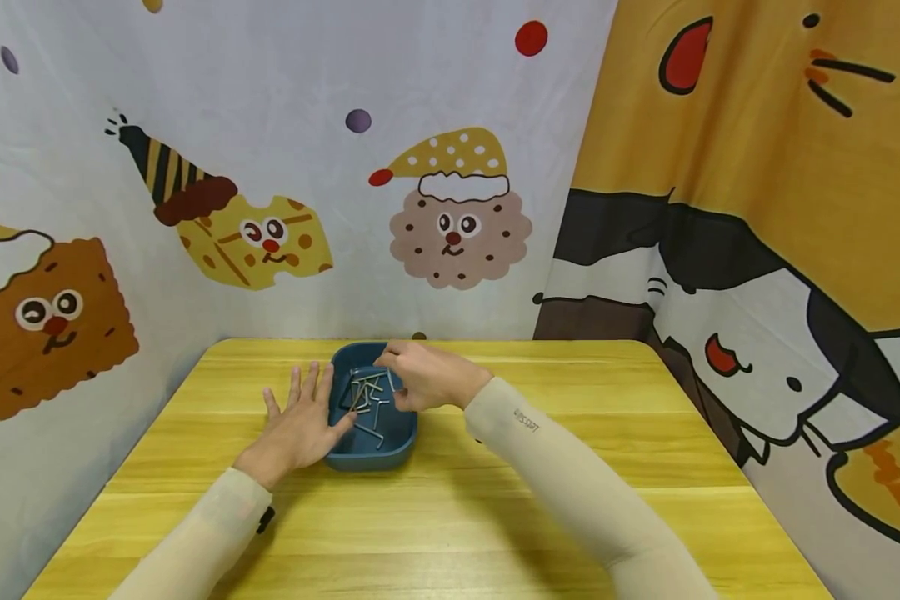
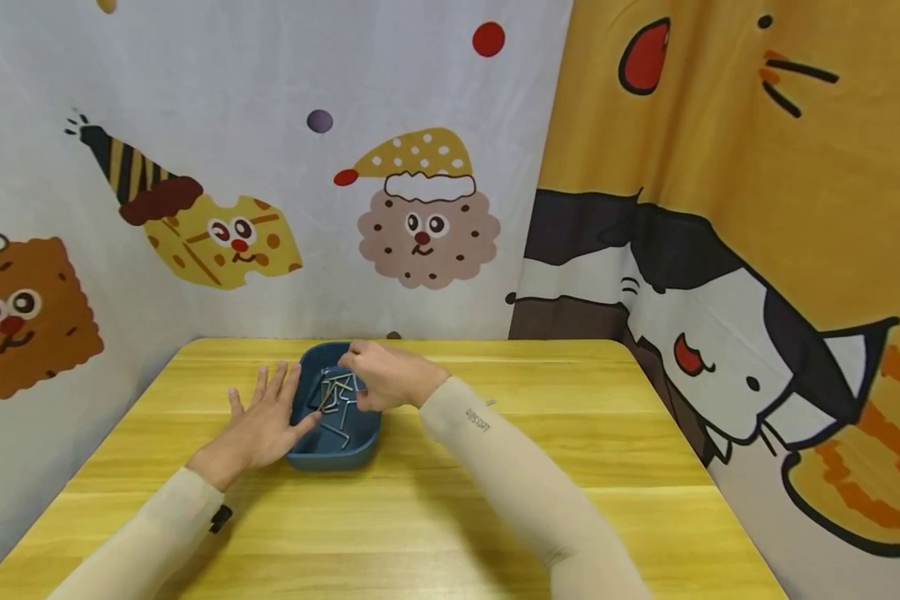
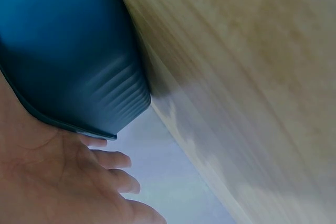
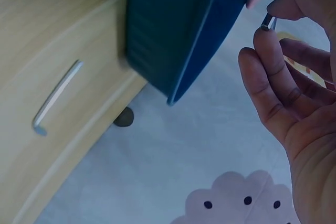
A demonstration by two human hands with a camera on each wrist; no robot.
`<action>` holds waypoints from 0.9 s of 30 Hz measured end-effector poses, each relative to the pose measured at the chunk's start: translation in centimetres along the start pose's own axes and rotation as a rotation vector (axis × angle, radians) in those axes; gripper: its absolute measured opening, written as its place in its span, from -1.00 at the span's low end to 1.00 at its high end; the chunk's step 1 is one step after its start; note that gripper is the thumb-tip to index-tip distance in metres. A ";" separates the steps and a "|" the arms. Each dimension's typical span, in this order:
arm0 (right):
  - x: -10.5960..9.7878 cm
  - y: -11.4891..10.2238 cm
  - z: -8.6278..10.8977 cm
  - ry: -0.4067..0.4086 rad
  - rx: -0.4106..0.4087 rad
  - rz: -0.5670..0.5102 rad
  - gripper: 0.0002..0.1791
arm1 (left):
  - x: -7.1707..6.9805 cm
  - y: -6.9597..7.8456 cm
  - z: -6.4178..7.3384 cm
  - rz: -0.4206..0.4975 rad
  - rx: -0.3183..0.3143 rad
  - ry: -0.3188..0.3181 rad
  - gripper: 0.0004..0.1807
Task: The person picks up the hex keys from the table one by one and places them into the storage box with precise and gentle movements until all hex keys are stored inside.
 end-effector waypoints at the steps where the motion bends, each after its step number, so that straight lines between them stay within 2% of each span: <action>1: 0.1 -0.1 -0.4 -0.006 -0.003 0.013 -0.38 | 0.0 0.0 0.0 0.000 0.001 -0.001 0.15; 8: 1.0 -0.7 -2.8 -0.078 0.013 0.047 -0.32 | 0.1 0.0 0.0 0.007 0.006 -0.006 0.16; 17: 2.5 -0.5 -5.6 -0.165 0.106 -0.041 -0.29 | 0.1 0.0 0.0 0.022 0.008 -0.016 0.17; 24: 4.0 -0.1 -6.4 -0.177 0.166 -0.074 -0.41 | 0.2 0.0 0.0 0.014 0.012 -0.023 0.16; 27: 4.5 0.0 -6.5 -0.184 0.178 -0.064 -0.41 | 0.2 0.1 -0.1 0.007 0.017 -0.018 0.16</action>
Point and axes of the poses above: each hand's wrist, its own z-axis away from the middle knuckle, its own x-axis out of the palm, y = z × x, the point moved 9 cm from there along -z, towards the middle knuckle, and after that the axes turned 13 degrees about y, right-handed, at the moved point
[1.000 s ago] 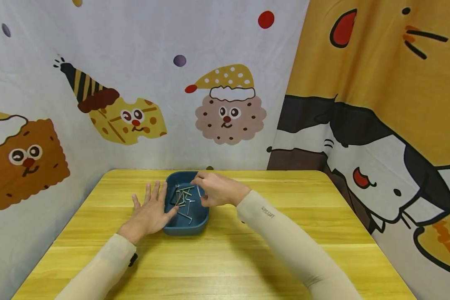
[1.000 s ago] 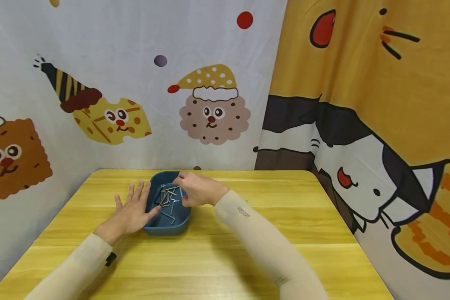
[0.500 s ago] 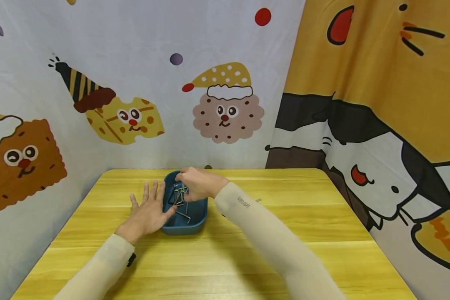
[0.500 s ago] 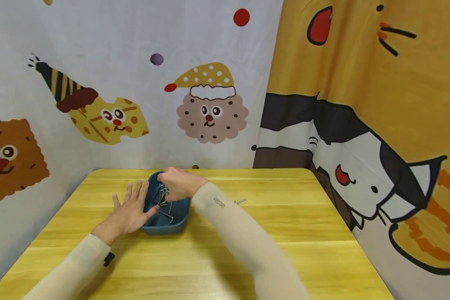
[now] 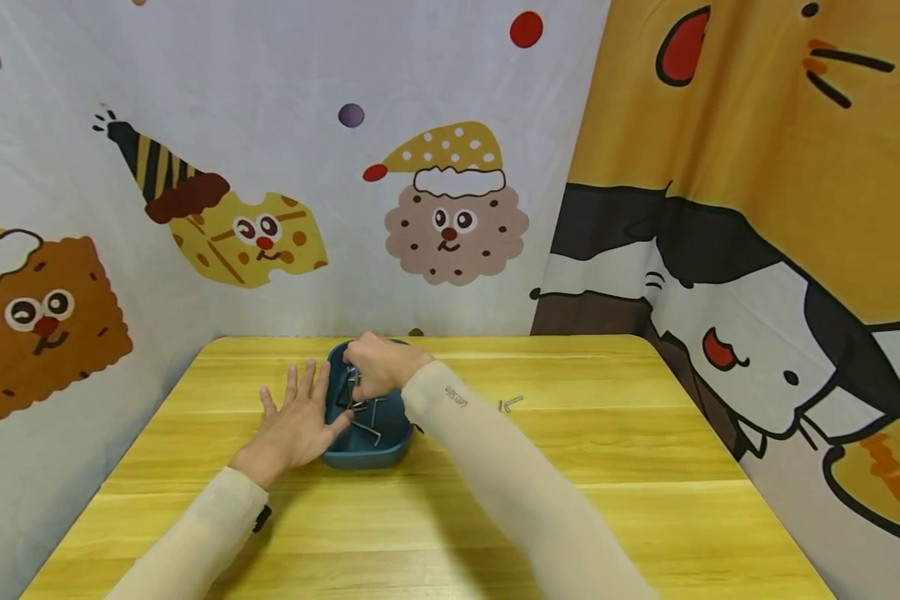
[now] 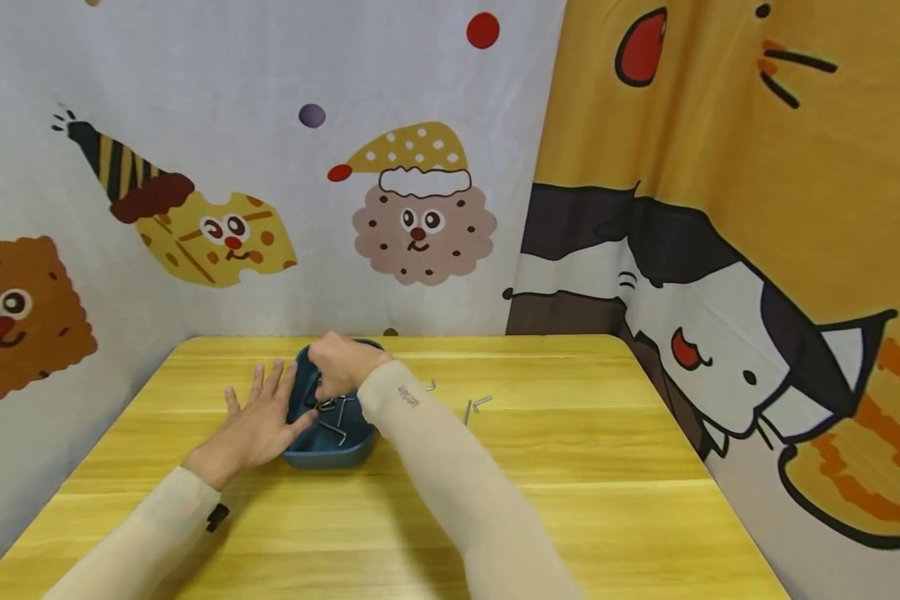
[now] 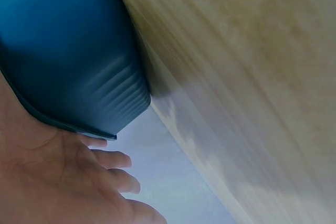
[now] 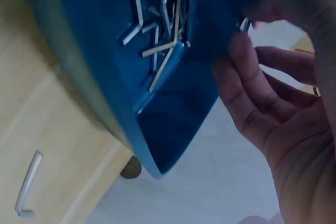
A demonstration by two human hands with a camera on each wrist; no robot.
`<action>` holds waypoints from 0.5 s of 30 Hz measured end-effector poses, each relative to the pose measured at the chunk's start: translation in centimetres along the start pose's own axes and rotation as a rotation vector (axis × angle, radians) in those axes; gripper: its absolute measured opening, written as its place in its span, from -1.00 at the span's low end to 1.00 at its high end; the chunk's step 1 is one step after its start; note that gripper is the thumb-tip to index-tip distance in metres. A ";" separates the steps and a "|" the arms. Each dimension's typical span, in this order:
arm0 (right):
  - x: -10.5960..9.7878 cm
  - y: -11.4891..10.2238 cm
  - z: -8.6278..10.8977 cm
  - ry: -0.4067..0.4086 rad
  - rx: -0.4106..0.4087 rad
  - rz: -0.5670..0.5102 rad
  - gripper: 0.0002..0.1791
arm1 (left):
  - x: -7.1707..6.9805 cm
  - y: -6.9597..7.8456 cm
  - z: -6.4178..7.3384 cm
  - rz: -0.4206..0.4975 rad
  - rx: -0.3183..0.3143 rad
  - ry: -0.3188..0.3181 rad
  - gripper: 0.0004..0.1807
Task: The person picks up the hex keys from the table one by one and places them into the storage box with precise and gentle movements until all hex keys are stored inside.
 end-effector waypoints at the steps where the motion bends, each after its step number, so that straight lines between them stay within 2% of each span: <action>1: 0.1 0.0 0.0 -0.003 0.004 -0.002 -0.41 | 0.0 0.0 0.0 -0.001 0.002 0.002 0.16; 8: -0.1 -0.5 0.4 -0.023 0.048 -0.022 -0.38 | -0.1 0.1 0.0 -0.009 0.002 0.002 0.16; 15: -1.1 -1.3 1.3 0.032 0.058 0.003 -0.35 | -0.2 0.0 0.1 -0.001 -0.005 -0.004 0.17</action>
Point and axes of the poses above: each hand's wrist, its own z-axis away from the middle knuckle, its own x-axis out of the palm, y = z × x, the point moved 9 cm from there along -z, towards the middle knuckle, and after that the axes turned 13 degrees about y, right-handed, at the moved point
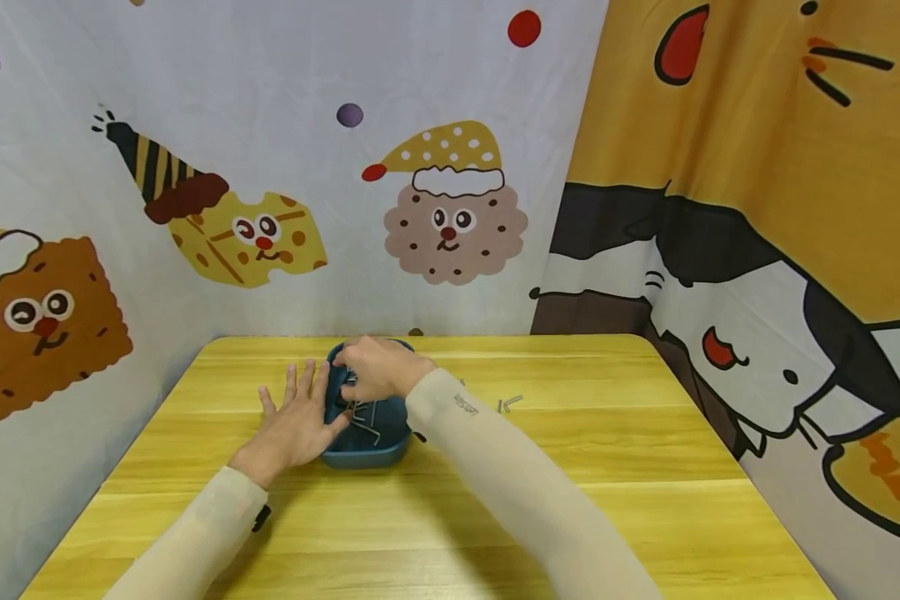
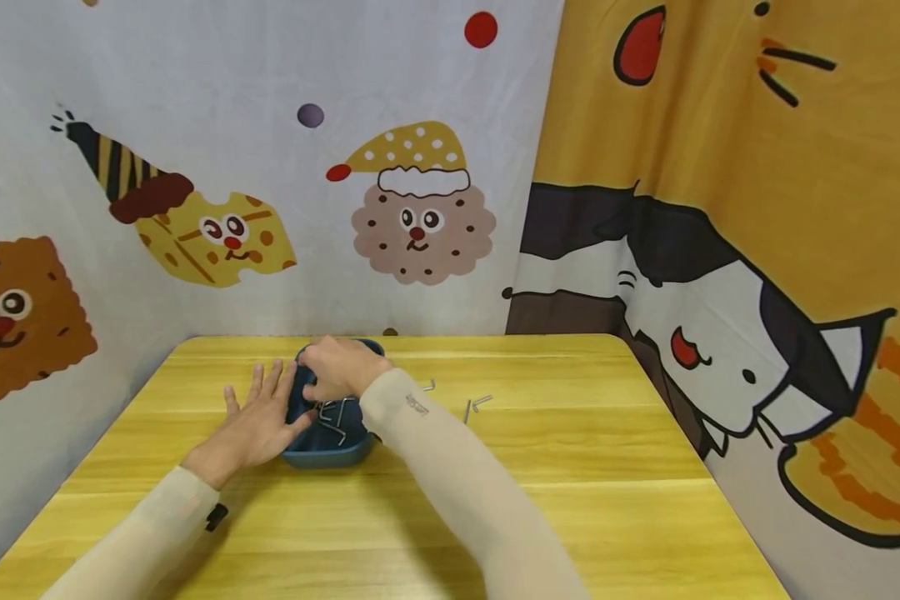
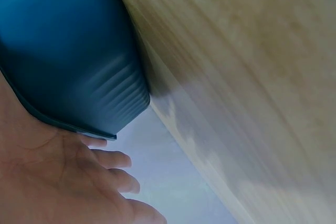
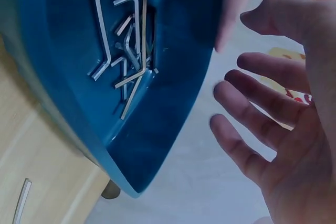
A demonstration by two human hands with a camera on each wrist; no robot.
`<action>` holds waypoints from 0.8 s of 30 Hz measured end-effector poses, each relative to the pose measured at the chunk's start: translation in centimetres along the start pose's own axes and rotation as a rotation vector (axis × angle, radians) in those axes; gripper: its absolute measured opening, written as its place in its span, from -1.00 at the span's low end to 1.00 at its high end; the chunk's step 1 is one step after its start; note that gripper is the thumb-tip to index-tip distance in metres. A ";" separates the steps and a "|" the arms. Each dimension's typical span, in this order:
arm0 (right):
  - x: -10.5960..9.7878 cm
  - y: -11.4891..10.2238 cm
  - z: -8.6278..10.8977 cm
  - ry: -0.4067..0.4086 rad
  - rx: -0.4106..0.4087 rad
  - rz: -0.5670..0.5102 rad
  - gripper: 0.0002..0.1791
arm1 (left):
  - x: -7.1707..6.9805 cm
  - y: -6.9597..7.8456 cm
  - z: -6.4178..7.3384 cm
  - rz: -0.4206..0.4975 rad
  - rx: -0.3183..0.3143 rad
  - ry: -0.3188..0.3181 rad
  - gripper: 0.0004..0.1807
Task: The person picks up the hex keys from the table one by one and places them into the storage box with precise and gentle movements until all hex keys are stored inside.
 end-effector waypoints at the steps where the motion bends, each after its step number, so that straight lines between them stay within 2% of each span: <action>1: -0.2 -0.1 0.1 0.015 -0.007 0.006 -0.35 | 0.0 0.0 0.0 -0.001 0.000 0.000 0.17; 10: -1.3 -1.1 1.8 0.146 -0.095 0.073 -0.40 | 0.0 0.0 0.3 -0.001 0.003 0.005 0.18; 16: -2.2 -0.6 3.8 0.213 -0.090 0.088 -0.35 | 0.0 0.1 0.3 -0.018 0.003 0.008 0.24; 24: -3.0 0.9 6.7 0.273 -0.066 0.033 -0.29 | -0.2 0.2 0.1 -0.023 -0.003 0.017 0.19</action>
Point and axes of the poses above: each hand's wrist, its own z-axis away from the middle knuckle, its own x-axis out of the palm, y = z × x, the point moved 9 cm from there along -z, towards the middle knuckle, and after that the axes turned 13 degrees about y, right-handed, at the moved point
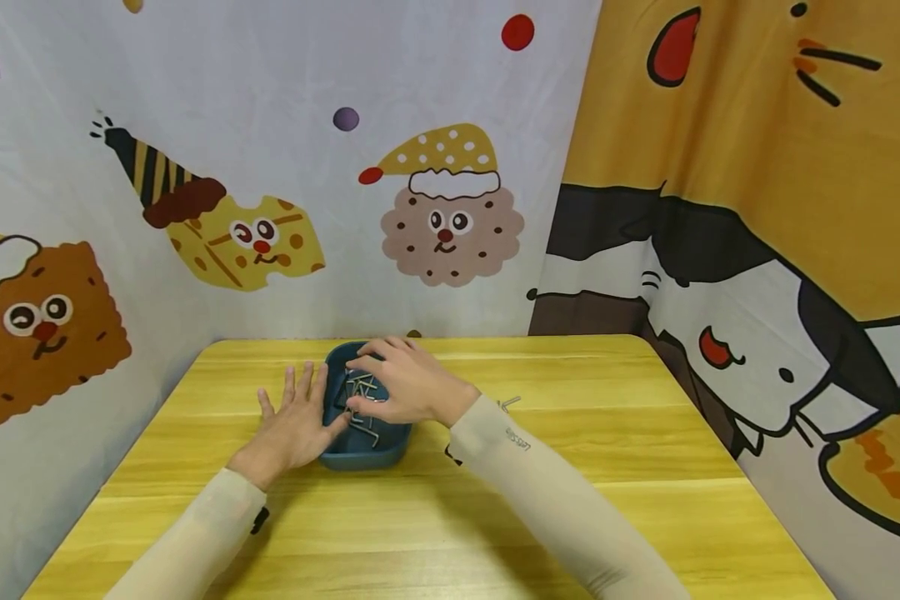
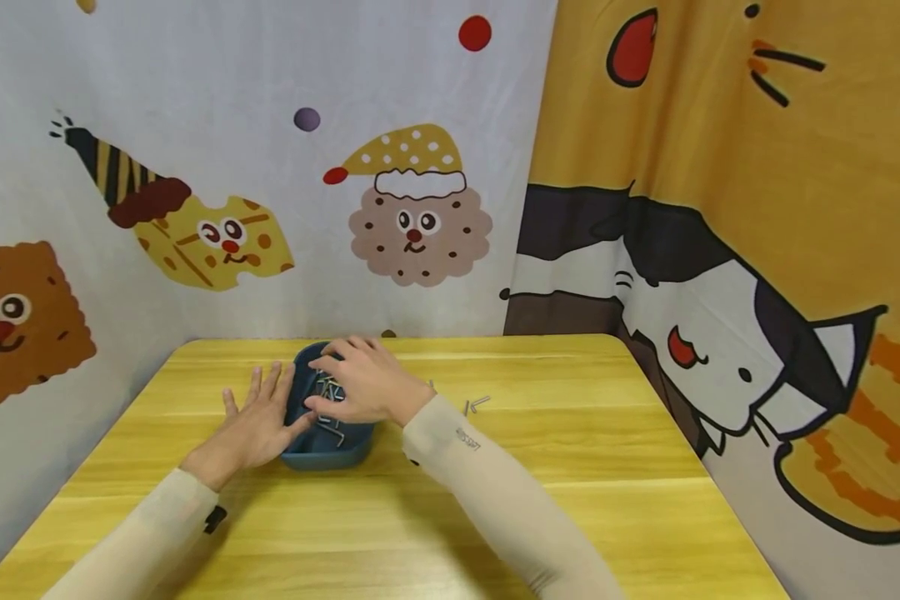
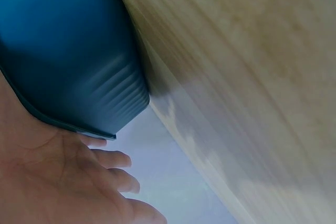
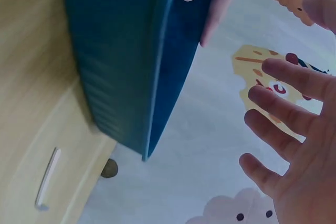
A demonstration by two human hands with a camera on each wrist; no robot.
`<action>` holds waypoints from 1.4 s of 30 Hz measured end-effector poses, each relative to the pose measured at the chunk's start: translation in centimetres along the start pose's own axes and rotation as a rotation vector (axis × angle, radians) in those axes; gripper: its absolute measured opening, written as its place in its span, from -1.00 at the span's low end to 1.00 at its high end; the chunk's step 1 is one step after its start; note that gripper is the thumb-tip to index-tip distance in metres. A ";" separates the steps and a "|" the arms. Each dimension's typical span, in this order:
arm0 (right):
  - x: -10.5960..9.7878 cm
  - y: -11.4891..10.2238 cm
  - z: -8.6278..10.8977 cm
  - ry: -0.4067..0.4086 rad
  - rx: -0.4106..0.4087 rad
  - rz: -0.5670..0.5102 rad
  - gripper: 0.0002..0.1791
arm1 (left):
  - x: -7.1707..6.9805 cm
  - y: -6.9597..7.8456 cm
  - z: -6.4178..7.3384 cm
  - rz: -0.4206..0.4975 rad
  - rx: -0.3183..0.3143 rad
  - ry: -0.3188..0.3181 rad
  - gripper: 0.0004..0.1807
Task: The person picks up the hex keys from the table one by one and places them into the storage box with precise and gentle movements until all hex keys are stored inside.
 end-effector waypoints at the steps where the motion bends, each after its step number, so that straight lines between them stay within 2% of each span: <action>1: -0.1 0.2 0.4 0.001 0.005 -0.005 -0.29 | 0.0 0.0 0.0 0.002 -0.001 0.000 0.19; 10: -0.8 2.3 3.6 0.023 0.054 -0.009 -0.27 | 0.2 0.0 -0.2 0.004 0.000 0.005 0.17; 21: -1.6 5.6 7.6 0.027 0.164 -0.055 -0.27 | 0.1 0.0 0.0 0.020 -0.003 -0.008 0.17; 32: -2.1 9.4 11.7 0.021 0.235 -0.032 -0.27 | 0.2 0.1 -0.2 0.009 0.004 0.000 0.17; 38: -1.8 10.9 13.3 0.002 0.270 0.000 -0.21 | 0.0 0.1 -0.2 0.012 0.005 0.003 0.17; 42: -0.9 11.6 13.6 -0.025 0.314 0.030 -0.15 | -0.1 0.0 0.0 0.014 0.004 0.002 0.17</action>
Point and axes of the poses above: each hand's wrist, its own z-axis away from the middle knuckle, its own x-axis out of the palm, y = z × x, the point moved 9 cm from there along -z, towards the middle knuckle, and after that the axes turned 13 degrees about y, right-handed, at the moved point
